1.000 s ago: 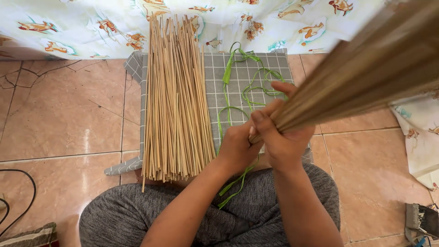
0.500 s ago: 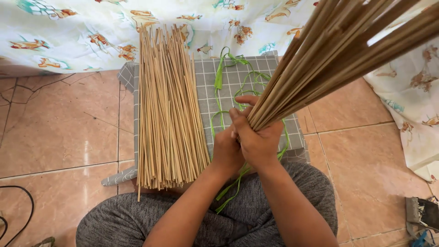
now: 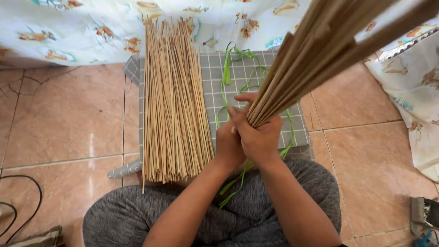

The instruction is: Gathering thin wooden sticks into bundles and securing them with green plastic ties.

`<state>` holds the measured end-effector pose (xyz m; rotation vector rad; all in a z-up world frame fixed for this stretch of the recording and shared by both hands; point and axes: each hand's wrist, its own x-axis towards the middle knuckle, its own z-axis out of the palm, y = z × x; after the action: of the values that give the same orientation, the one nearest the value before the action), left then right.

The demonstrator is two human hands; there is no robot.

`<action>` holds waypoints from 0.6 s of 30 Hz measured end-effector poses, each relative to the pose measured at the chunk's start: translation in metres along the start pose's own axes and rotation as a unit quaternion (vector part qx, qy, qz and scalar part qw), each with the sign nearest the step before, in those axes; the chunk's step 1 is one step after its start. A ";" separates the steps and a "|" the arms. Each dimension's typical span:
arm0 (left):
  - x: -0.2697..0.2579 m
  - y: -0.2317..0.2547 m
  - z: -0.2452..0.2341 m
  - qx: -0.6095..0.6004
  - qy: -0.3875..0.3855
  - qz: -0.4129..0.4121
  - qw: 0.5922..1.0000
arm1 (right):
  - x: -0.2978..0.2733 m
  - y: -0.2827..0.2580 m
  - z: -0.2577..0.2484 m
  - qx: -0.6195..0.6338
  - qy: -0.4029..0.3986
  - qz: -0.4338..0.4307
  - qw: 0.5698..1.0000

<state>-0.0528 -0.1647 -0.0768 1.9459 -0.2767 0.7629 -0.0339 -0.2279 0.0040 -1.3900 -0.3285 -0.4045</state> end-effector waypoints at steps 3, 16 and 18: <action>0.017 0.007 -0.002 -0.017 -0.001 -0.006 1.000 | -0.002 -0.011 0.000 -0.004 0.007 -0.010 1.000; 0.011 -0.012 0.004 -0.035 -0.021 0.016 0.999 | 0.006 -0.011 -0.006 0.019 -0.055 0.038 0.998; 0.011 -0.003 0.007 0.013 0.002 0.029 1.000 | 0.006 -0.020 -0.006 0.021 -0.048 0.043 0.998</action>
<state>-0.0405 -0.1680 -0.0741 1.9674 -0.3226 0.8114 -0.0378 -0.2368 0.0234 -1.3791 -0.3534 -0.2592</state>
